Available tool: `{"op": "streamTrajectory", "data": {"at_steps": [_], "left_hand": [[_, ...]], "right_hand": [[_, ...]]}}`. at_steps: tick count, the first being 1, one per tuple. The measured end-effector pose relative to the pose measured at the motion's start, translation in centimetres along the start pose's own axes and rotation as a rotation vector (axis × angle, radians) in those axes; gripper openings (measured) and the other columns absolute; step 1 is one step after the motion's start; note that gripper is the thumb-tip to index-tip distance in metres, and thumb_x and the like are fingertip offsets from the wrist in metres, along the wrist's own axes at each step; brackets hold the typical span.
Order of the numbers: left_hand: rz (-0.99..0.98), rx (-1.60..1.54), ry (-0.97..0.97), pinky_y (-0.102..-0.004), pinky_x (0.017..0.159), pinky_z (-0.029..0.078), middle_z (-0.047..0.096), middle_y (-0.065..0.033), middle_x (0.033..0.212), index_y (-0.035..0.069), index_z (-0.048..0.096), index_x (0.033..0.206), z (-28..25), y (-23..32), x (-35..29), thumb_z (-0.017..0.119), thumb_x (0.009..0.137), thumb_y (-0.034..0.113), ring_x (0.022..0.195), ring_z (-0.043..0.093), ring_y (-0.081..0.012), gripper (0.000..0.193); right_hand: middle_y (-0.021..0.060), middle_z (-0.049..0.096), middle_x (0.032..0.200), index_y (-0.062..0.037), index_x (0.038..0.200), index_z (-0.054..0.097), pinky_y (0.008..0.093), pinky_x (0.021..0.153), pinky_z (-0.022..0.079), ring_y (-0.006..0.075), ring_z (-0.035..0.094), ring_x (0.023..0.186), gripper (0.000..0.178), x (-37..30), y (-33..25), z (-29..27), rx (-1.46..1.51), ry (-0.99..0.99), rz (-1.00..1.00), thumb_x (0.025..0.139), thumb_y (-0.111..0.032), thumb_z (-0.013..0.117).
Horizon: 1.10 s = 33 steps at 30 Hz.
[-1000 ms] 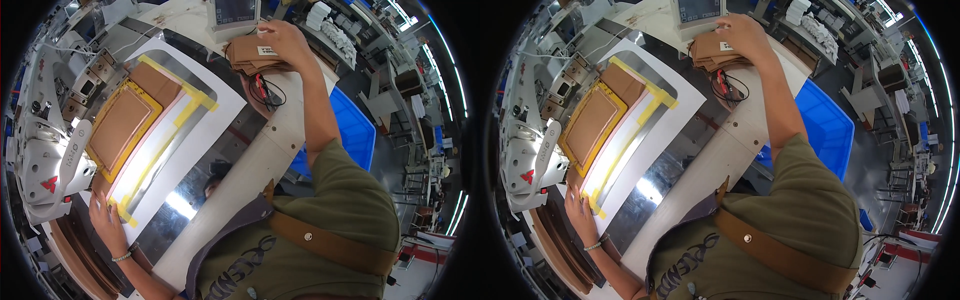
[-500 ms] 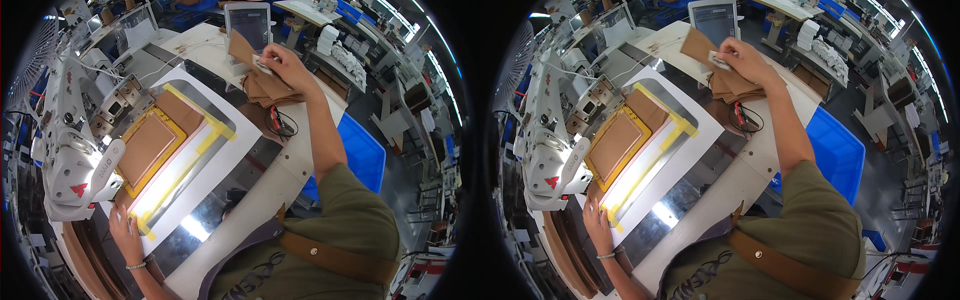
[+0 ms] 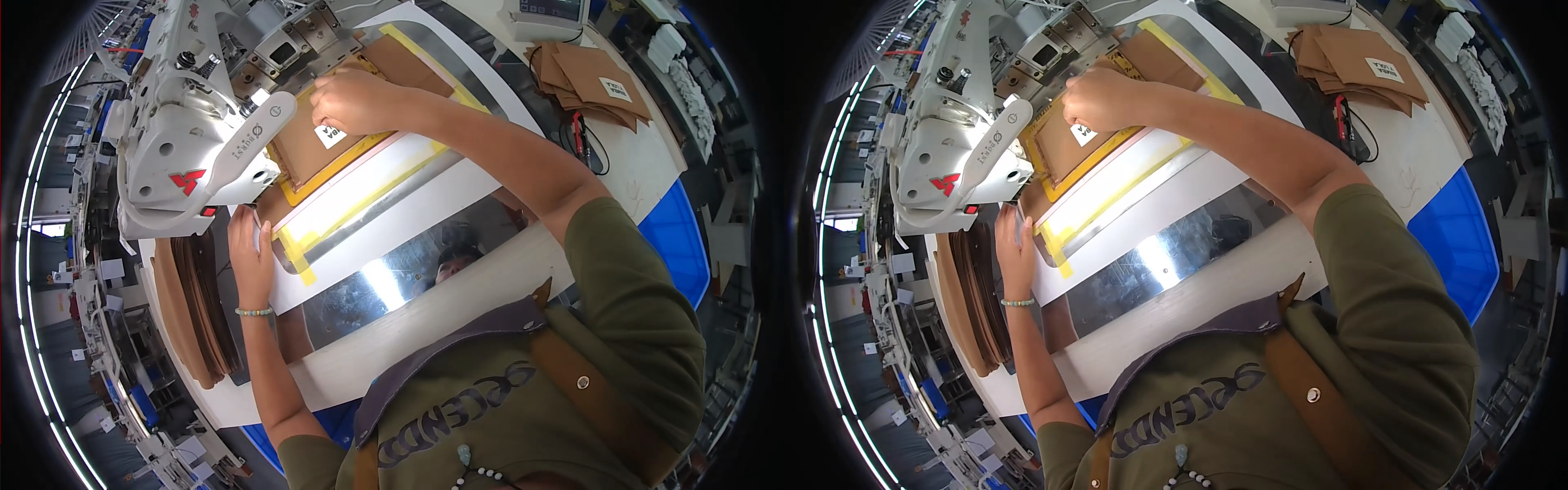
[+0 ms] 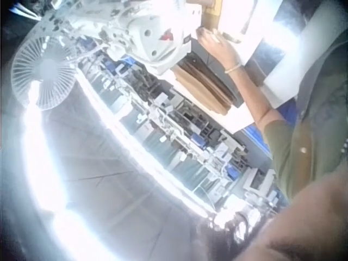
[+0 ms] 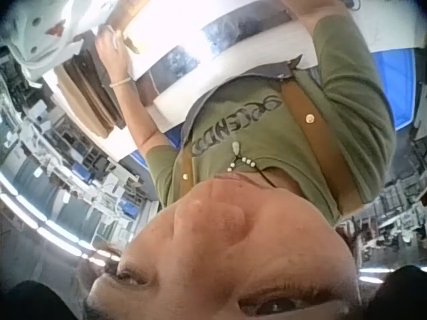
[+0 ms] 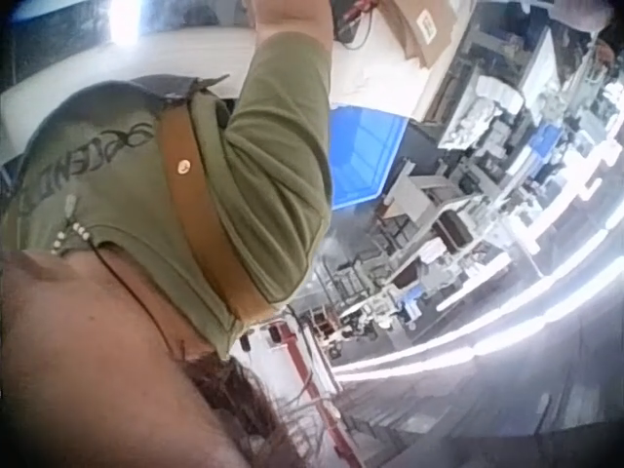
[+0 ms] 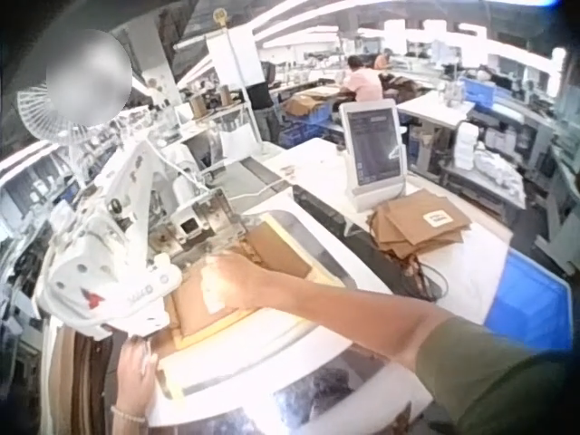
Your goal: Sewing brand labels onto leather goods using an industrial sewing machine.
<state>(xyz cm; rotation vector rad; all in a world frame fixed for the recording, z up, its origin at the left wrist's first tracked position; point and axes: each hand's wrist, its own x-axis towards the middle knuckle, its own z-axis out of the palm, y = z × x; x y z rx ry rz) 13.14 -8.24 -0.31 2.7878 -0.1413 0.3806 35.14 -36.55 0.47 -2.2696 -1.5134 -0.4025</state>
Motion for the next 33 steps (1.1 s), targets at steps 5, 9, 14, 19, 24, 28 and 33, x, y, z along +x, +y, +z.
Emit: {"op": "streamTrajectory", "data": {"at_steps": [5,9,14,19,24,28,33], "left_hand": [[0.077,0.044,-0.101,-0.0502,0.118,0.033,0.055,-0.0286,0.144,-0.005,0.055,0.145,1.2,-0.4,3.0,0.051,0.108,0.019,0.137,0.046,-0.0441,0.044],[0.022,-0.118,-0.144,-0.0455,0.123,0.029,0.054,-0.0192,0.152,0.003,0.057,0.147,1.9,0.4,5.7,0.05,0.109,0.018,0.145,0.044,-0.037,0.042],[0.193,-0.07,-0.172,-0.0386,0.128,0.023,0.049,-0.0021,0.161,0.009,0.055,0.151,2.0,1.1,7.6,0.048,0.109,0.016,0.152,0.04,-0.0252,0.043],[0.171,-0.037,-0.241,-0.0424,0.129,0.018,0.046,-0.0001,0.163,0.013,0.051,0.154,1.7,0.9,8.0,0.042,0.112,0.024,0.155,0.032,-0.0277,0.045],[0.163,-0.032,-0.251,-0.0414,0.129,0.021,0.048,-0.0005,0.161,0.013,0.054,0.152,1.7,0.6,8.1,0.046,0.111,0.023,0.153,0.035,-0.0274,0.043],[0.234,-0.092,-0.195,-0.0369,0.123,0.033,0.055,-0.0035,0.156,0.01,0.06,0.145,1.9,-0.4,9.4,0.055,0.107,0.015,0.144,0.048,-0.026,0.039],[0.324,-0.01,-0.166,-0.0385,0.122,0.034,0.055,-0.0059,0.155,0.01,0.059,0.144,2.1,-1.2,10.5,0.056,0.106,0.017,0.144,0.048,-0.0274,0.039]], "right_hand": [[-0.0019,0.068,0.091,-0.0124,0.091,0.081,0.037,0.089,0.049,0.0197,0.061,0.105,0.014,-0.4,0.0,1.9,-0.086,0.115,-0.028,0.084,-0.013,0.069],[-0.0031,0.067,0.093,-0.0129,0.093,0.081,0.0357,0.091,0.049,0.018,0.06,0.104,0.019,-0.4,-0.3,2.9,-0.12,0.156,-0.068,0.079,-0.01,0.068],[-0.0032,0.068,0.094,-0.0128,0.096,0.081,0.0353,0.091,0.049,0.0174,0.06,0.105,0.022,-0.5,0.0,3.6,-0.111,0.192,-0.06,0.079,-0.009,0.068],[-0.0015,0.069,0.092,-0.0123,0.081,0.076,0.0382,0.09,0.051,0.0206,0.061,0.106,0.009,-0.2,-0.1,3.9,-0.058,0.194,-0.023,0.079,-0.01,0.067],[-0.0013,0.068,0.093,-0.0122,0.098,0.083,0.0361,0.093,0.05,0.0185,0.061,0.106,0.023,-0.2,-0.2,3.8,-0.052,0.17,-0.003,0.081,-0.008,0.069],[-0.0013,0.068,0.093,-0.0126,0.097,0.083,0.036,0.094,0.051,0.0184,0.06,0.105,0.021,-0.2,-0.3,3.7,-0.05,0.163,-0.004,0.081,-0.009,0.069],[-0.0013,0.066,0.092,-0.013,0.095,0.082,0.0357,0.093,0.052,0.0183,0.06,0.104,0.019,-0.1,-0.1,3.8,-0.024,0.188,-0.036,0.081,-0.009,0.069]]}}
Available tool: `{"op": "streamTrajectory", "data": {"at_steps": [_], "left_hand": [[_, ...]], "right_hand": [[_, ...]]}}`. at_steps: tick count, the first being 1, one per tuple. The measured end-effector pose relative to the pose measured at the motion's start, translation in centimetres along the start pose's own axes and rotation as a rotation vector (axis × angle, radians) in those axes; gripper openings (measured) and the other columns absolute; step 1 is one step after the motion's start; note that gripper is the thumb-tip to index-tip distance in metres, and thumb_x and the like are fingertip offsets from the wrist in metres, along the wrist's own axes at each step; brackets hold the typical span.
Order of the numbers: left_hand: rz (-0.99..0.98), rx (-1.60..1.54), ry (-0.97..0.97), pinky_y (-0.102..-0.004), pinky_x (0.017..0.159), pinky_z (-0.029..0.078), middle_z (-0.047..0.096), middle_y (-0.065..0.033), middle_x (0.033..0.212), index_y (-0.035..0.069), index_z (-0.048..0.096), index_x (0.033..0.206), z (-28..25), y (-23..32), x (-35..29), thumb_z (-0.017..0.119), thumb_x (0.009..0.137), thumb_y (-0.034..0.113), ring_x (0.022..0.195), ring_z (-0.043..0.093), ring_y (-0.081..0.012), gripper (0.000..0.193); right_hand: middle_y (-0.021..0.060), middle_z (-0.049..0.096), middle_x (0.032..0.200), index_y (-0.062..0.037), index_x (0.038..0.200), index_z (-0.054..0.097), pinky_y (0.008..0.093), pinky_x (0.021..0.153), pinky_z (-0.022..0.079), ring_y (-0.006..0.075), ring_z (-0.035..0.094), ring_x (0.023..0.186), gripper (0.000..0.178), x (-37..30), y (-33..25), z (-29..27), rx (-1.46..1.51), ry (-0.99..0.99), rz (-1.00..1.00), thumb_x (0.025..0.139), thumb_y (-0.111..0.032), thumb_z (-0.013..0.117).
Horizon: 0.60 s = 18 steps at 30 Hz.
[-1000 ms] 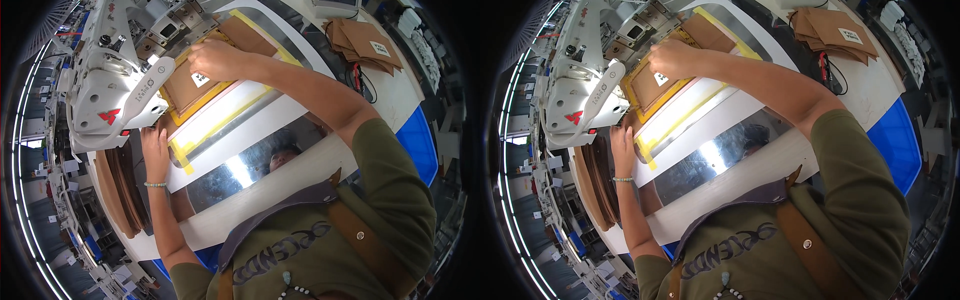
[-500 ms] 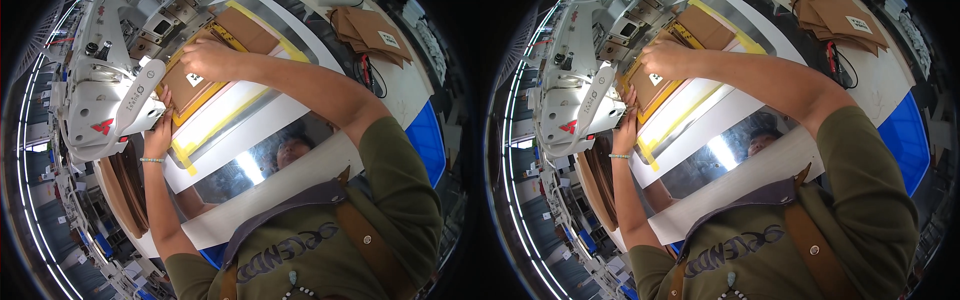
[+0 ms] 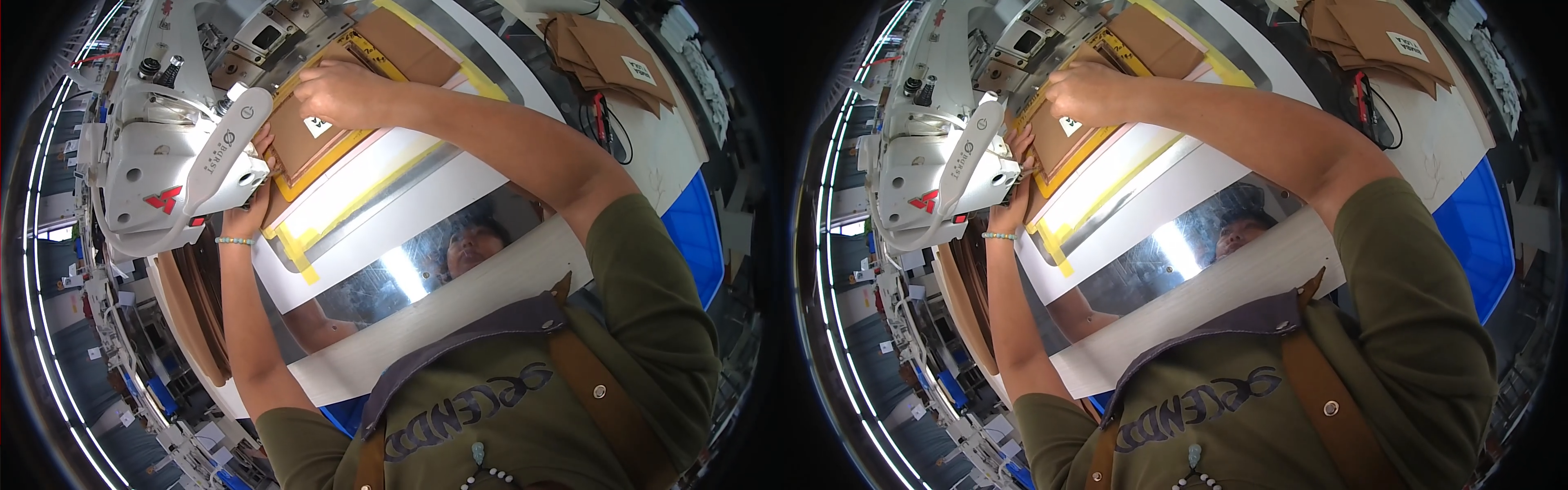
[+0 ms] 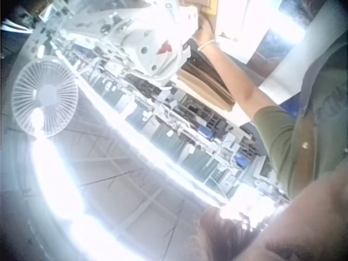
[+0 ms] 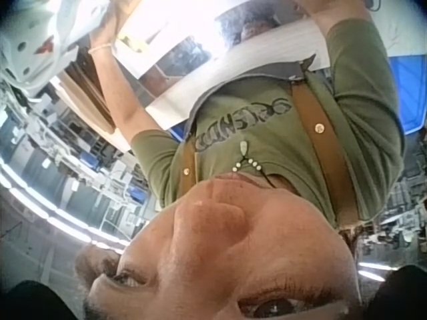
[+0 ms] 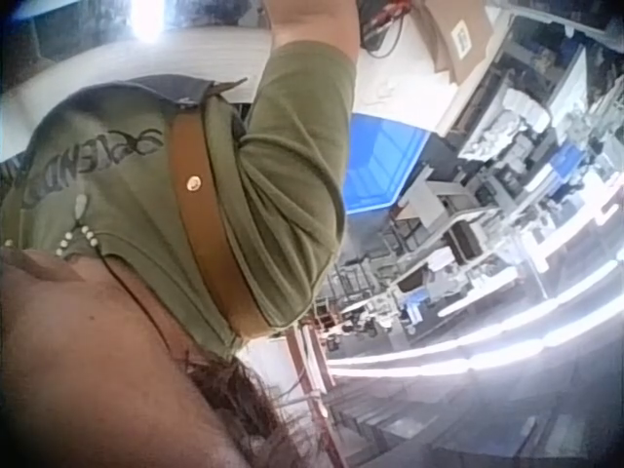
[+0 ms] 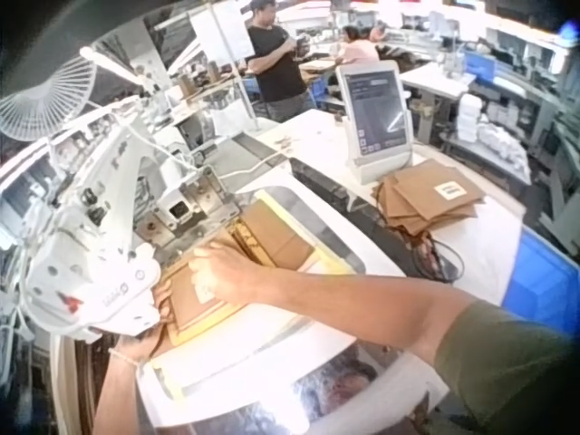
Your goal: Sewing brand labels onto leather goods using an industrial sewing machine.
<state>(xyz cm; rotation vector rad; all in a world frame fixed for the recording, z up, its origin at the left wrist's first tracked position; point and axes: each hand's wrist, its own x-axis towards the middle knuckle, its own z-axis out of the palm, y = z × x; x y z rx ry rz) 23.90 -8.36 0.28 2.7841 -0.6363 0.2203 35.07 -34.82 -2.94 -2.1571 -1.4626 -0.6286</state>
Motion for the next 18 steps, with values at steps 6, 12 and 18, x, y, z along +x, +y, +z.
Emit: {"op": "streamTrajectory", "data": {"at_steps": [6,12,18], "left_hand": [[0.03,0.068,0.006,-0.036,0.119,0.038,0.058,-0.0071,0.152,0.009,0.059,0.146,0.1,-0.2,0.3,0.059,0.105,0.016,0.141,0.053,-0.0251,0.042],[-0.059,-0.226,0.063,-0.0379,0.122,0.036,0.057,-0.0081,0.152,0.008,0.057,0.147,1.2,-0.8,0.1,0.056,0.106,0.015,0.142,0.051,-0.0245,0.042],[-0.023,-0.107,0.012,-0.0403,0.122,0.033,0.057,-0.0101,0.151,0.007,0.06,0.143,1.5,-5.2,-2.0,0.055,0.107,0.019,0.144,0.048,-0.0296,0.038]], "right_hand": [[-0.0015,0.066,0.093,-0.0131,0.094,0.082,0.0361,0.093,0.052,0.0183,0.06,0.105,0.019,0.1,0.2,0.2,0.012,-0.008,-0.001,0.08,-0.009,0.069],[-0.0012,0.068,0.104,-0.0142,0.097,0.079,0.0402,0.099,0.047,0.0193,0.059,0.114,0.018,0.0,-0.7,0.5,0.159,0.031,-0.11,0.086,-0.008,0.066],[-0.0009,0.066,0.118,-0.0195,0.117,0.077,0.0436,0.103,0.043,0.0196,0.056,0.121,0.032,-0.2,-2.7,0.5,0.305,-0.2,-0.168,0.092,-0.006,0.061]]}}
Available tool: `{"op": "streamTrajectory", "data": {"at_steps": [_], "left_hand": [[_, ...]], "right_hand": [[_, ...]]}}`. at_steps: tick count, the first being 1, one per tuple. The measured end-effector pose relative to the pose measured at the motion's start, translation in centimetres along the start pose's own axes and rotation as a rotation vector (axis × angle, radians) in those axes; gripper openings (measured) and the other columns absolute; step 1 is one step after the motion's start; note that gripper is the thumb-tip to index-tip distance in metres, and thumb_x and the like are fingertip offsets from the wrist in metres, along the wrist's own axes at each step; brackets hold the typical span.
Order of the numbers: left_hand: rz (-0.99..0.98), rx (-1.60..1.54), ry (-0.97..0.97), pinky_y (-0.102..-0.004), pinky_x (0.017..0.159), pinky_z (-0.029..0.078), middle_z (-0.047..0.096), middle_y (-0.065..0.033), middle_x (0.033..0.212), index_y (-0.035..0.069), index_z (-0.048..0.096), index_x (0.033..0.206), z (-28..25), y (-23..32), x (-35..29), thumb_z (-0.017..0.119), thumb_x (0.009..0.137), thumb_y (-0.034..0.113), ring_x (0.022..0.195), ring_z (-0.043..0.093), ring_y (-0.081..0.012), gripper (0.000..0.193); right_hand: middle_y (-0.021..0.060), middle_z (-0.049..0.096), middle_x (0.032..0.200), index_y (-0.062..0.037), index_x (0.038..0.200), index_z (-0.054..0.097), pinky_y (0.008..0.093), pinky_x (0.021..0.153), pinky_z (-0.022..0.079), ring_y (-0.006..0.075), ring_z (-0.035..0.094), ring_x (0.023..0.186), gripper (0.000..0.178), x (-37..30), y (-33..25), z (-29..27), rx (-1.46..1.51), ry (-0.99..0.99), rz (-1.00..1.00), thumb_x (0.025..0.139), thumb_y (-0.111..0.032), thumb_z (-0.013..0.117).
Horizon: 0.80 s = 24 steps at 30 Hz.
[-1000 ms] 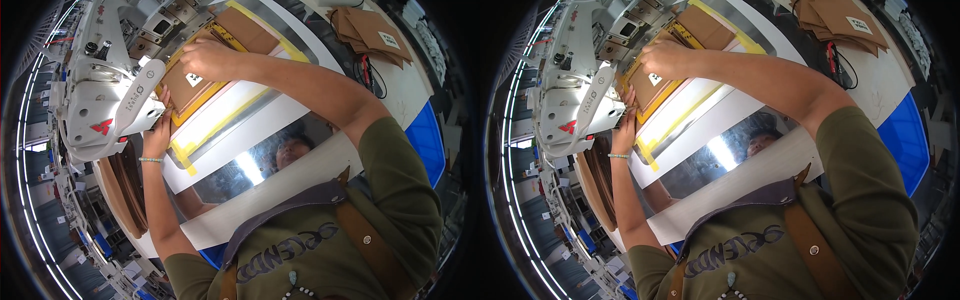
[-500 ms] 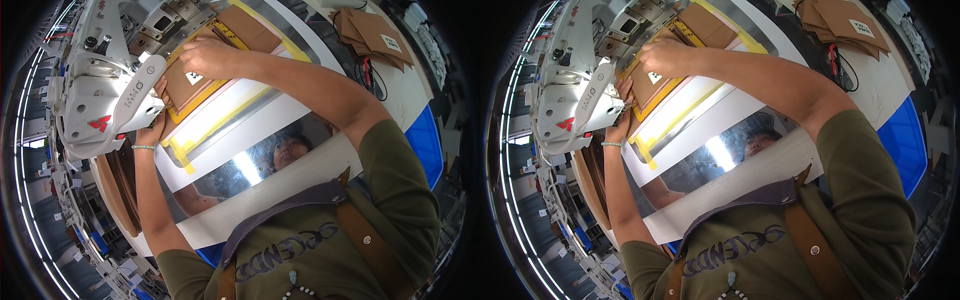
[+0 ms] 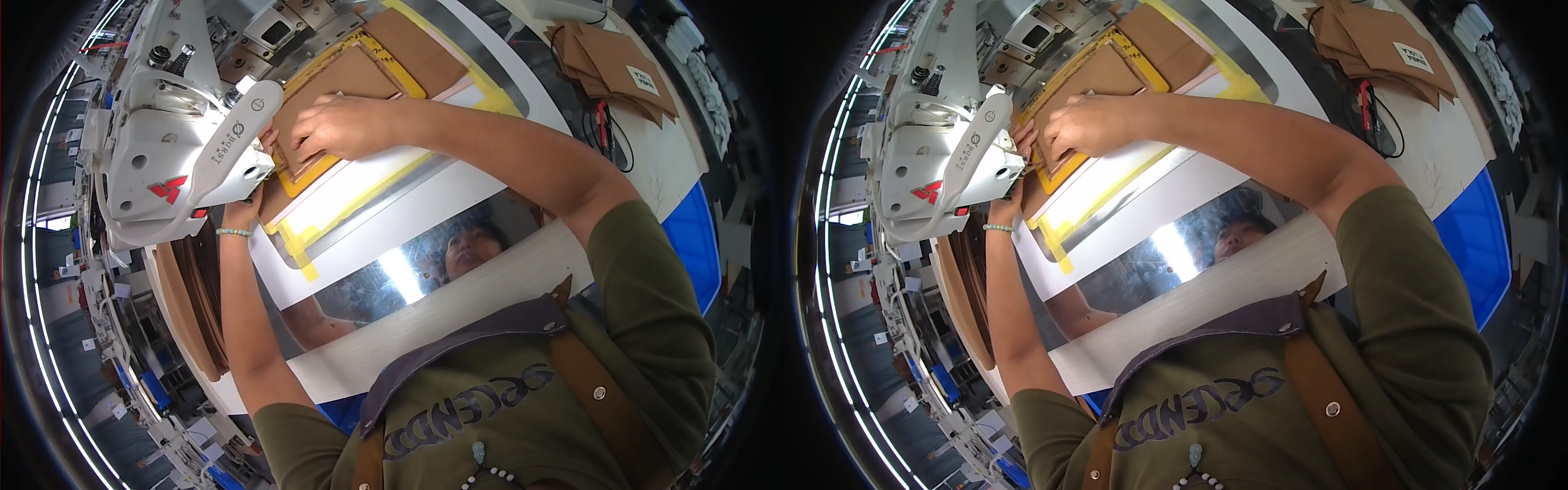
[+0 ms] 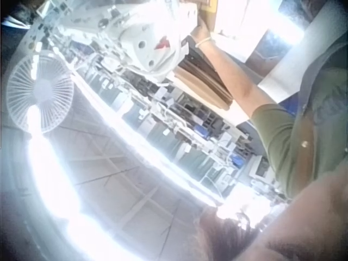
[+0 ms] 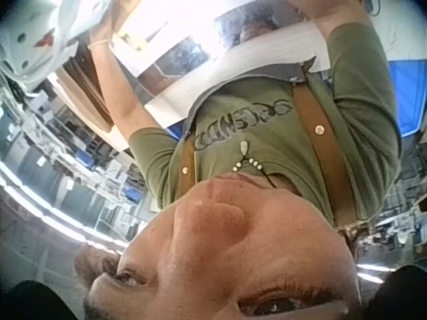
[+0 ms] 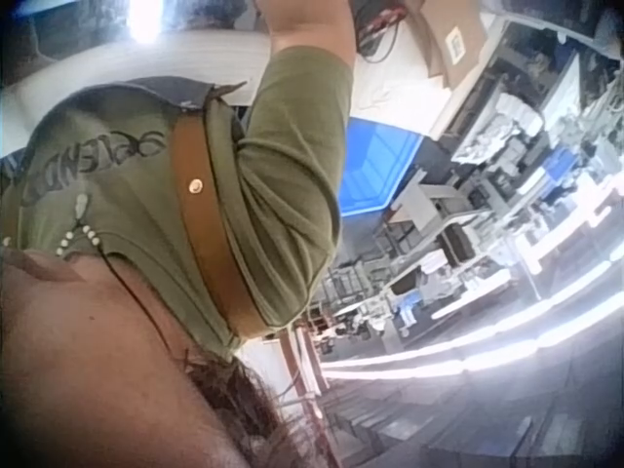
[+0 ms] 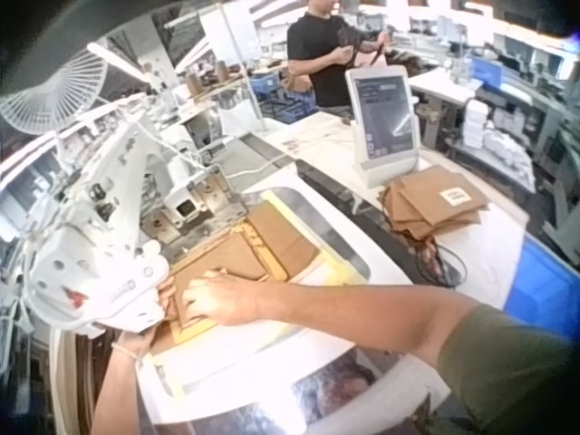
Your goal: Sewing brand labels onto leather goods using an industrial sewing machine.
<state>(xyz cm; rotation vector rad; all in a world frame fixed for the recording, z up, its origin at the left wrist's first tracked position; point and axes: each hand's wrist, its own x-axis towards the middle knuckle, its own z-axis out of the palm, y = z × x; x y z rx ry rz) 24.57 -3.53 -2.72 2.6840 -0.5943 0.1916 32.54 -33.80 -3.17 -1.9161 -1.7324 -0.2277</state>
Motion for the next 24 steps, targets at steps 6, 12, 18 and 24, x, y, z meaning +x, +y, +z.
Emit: {"op": "streamTrajectory", "data": {"at_steps": [6,12,18,24], "left_hand": [[-0.028,-0.456,0.096,-0.0412,0.114,0.041,0.061,-0.0109,0.146,0.004,0.063,0.138,0.5,0.4,0.0,0.06,0.103,0.014,0.134,0.055,-0.033,0.036],[-0.147,-0.432,0.092,-0.0397,0.118,0.037,0.062,-0.0098,0.146,0.005,0.067,0.133,-0.4,4.5,1.1,0.063,0.102,0.017,0.139,0.053,-0.0293,0.033],[-0.044,-0.105,0.027,-0.0402,0.125,0.031,0.06,-0.0071,0.149,0.008,0.067,0.137,-0.2,4.0,2.0,0.06,0.104,0.022,0.144,0.047,-0.0268,0.036],[-0.008,0.004,0.02,-0.0411,0.124,0.033,0.06,-0.0064,0.15,0.008,0.065,0.138,-0.1,3.7,1.9,0.06,0.103,0.017,0.144,0.048,-0.0282,0.036]], "right_hand": [[0.0016,0.063,0.134,-0.0231,0.129,0.074,0.0447,0.111,0.041,0.0214,0.055,0.128,0.044,-0.3,-0.7,-0.8,-0.038,-0.103,0.04,0.092,-0.004,0.061],[0.0015,0.065,0.129,-0.0242,0.127,0.075,0.0432,0.111,0.041,0.0209,0.055,0.126,0.043,-0.2,-0.8,-0.8,-0.044,-0.029,0.003,0.092,-0.004,0.061],[0.0004,0.065,0.122,-0.023,0.123,0.076,0.0427,0.108,0.042,0.0211,0.056,0.123,0.041,-0.2,-0.9,-0.6,-0.023,-0.033,0.033,0.09,-0.003,0.062],[0.0002,0.065,0.121,-0.0225,0.121,0.077,0.0428,0.106,0.043,0.0223,0.058,0.121,0.04,-0.1,-0.8,0.1,-0.018,0.01,0.014,0.09,-0.002,0.061]]}}
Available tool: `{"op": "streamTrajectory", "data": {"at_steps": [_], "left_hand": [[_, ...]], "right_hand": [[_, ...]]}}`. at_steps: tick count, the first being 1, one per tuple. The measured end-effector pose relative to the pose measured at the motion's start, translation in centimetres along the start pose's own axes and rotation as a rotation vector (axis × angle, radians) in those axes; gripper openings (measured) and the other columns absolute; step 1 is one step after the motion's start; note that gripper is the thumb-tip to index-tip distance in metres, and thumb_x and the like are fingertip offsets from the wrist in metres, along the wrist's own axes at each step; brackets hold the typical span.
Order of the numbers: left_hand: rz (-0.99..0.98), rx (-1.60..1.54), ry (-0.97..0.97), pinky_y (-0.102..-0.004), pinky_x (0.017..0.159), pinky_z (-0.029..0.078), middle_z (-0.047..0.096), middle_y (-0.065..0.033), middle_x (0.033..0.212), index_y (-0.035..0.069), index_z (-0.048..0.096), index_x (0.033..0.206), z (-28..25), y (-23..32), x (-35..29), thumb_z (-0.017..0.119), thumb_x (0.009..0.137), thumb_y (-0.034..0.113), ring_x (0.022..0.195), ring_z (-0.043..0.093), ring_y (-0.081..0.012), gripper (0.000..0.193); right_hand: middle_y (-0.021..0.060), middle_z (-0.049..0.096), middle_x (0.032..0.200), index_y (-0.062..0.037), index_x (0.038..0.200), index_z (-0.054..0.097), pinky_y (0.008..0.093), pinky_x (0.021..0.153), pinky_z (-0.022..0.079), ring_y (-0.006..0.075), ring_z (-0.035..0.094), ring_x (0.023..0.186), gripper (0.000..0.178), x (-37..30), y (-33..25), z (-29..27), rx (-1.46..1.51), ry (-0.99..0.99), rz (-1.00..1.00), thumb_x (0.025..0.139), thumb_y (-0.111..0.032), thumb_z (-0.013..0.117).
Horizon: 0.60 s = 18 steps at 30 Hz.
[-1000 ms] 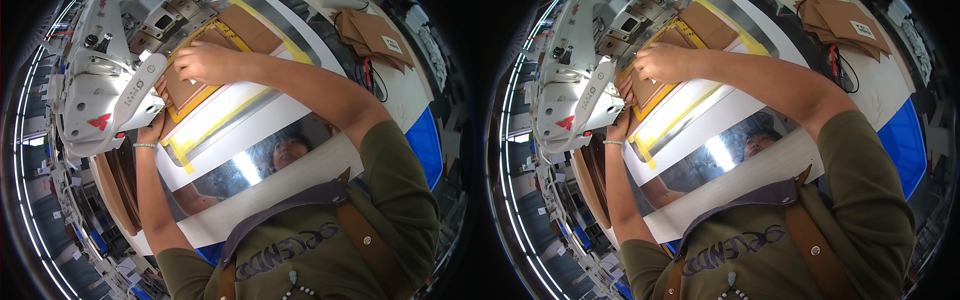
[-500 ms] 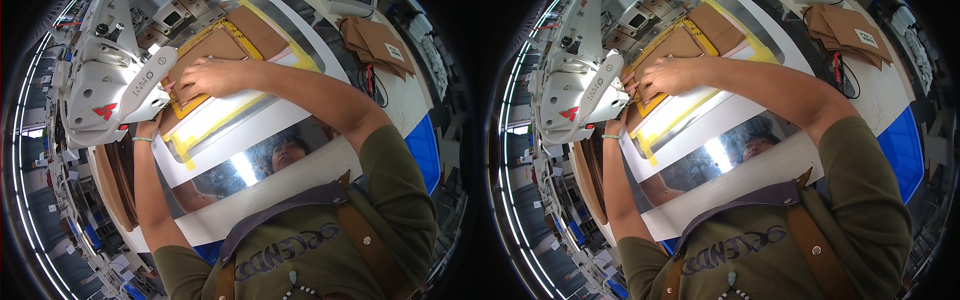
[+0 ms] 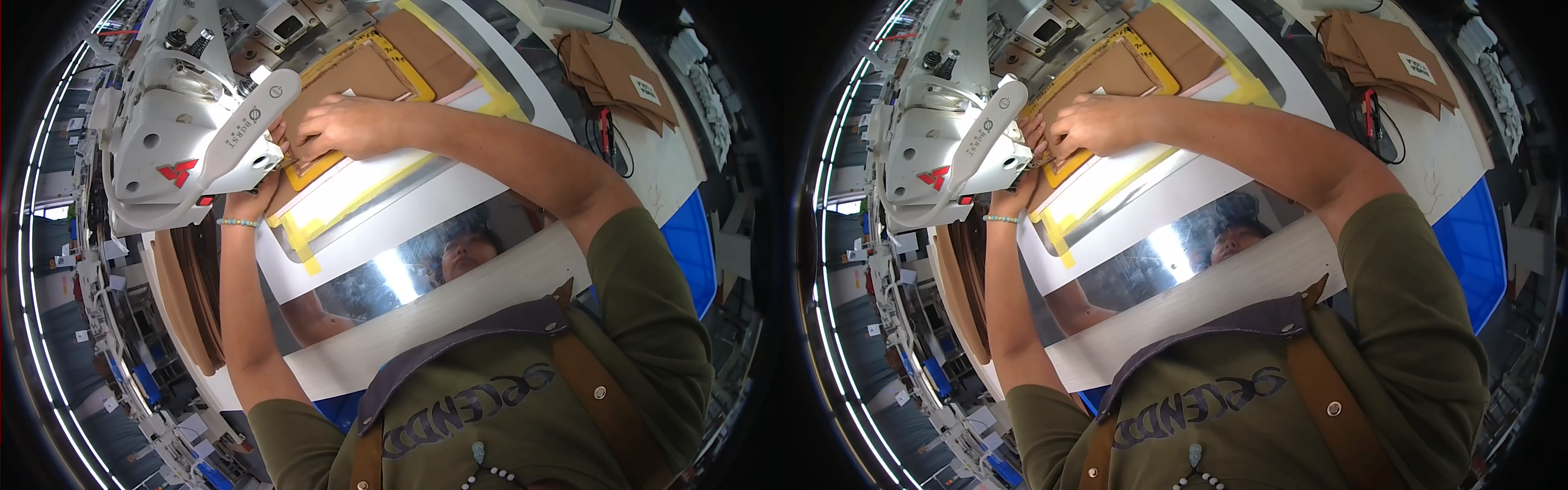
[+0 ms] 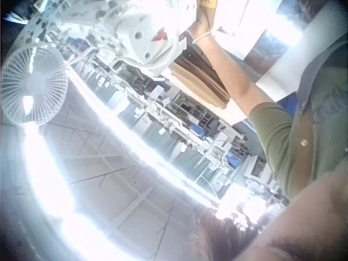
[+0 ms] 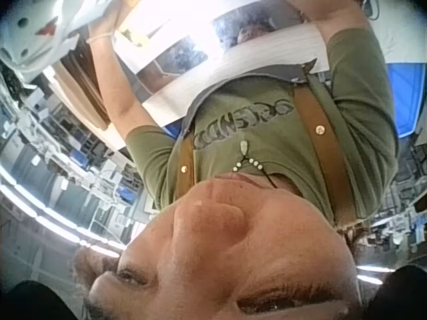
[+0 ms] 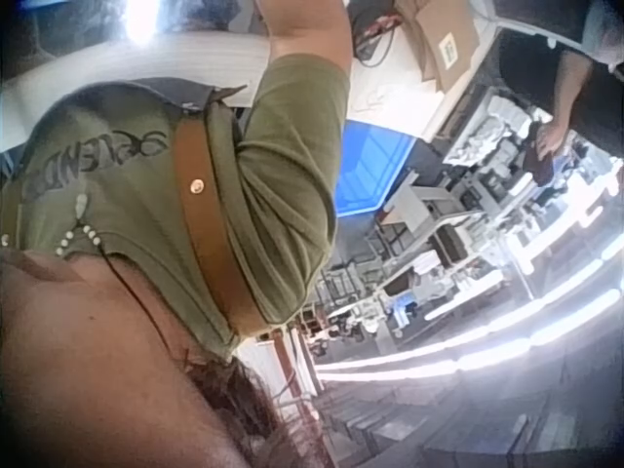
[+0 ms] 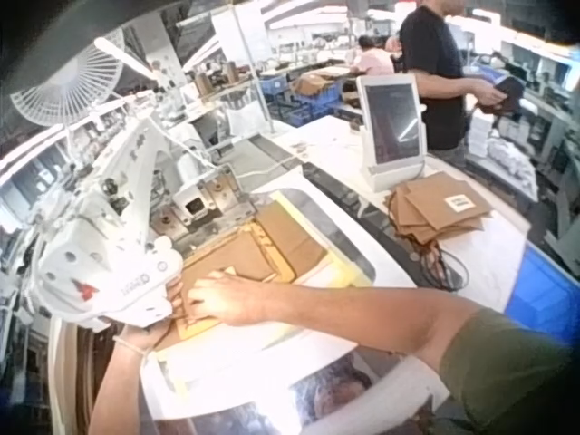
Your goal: Sewing brand labels onto leather goods using an industrial sewing machine.
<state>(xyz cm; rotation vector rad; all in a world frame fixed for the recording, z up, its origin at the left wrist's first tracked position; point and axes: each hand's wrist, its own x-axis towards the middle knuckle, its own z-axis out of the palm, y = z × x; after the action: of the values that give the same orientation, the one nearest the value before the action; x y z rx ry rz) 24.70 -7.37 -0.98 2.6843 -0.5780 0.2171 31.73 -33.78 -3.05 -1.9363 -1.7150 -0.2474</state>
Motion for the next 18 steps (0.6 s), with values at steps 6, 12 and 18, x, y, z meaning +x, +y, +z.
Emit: {"op": "streamTrajectory", "data": {"at_steps": [6,12,18], "left_hand": [[0.115,0.181,0.004,-0.0401,0.116,0.041,0.064,-0.0074,0.141,0.012,0.067,0.137,-0.4,-1.8,-0.3,0.063,0.095,0.01,0.133,0.056,-0.0289,0.042],[0.134,0.363,0.074,-0.043,0.096,0.054,0.072,-0.0107,0.118,0.013,0.071,0.12,0.8,-5.5,-0.4,0.077,0.082,0.021,0.11,0.067,-0.033,0.039],[0.15,0.272,0.056,-0.0434,0.1,0.053,0.07,-0.0118,0.124,0.013,0.069,0.125,0.1,-4.8,-0.6,0.074,0.086,0.021,0.117,0.065,-0.0331,0.04]], "right_hand": [[0.0012,0.064,0.117,-0.0228,0.121,0.077,0.0419,0.105,0.044,0.0223,0.058,0.12,0.039,0.2,0.4,0.4,-0.048,-0.003,-0.006,0.091,-0.004,0.06],[0.0013,0.063,0.116,-0.0225,0.122,0.077,0.0421,0.105,0.044,0.0224,0.057,0.12,0.041,0.8,0.4,-0.3,-0.057,-0.064,0.026,0.09,-0.004,0.059],[0.003,0.065,0.126,-0.0192,0.124,0.076,0.0435,0.107,0.045,0.0257,0.057,0.123,0.041,1.4,-0.2,-1.2,-0.055,-0.199,0.077,0.09,-0.004,0.06]]}}
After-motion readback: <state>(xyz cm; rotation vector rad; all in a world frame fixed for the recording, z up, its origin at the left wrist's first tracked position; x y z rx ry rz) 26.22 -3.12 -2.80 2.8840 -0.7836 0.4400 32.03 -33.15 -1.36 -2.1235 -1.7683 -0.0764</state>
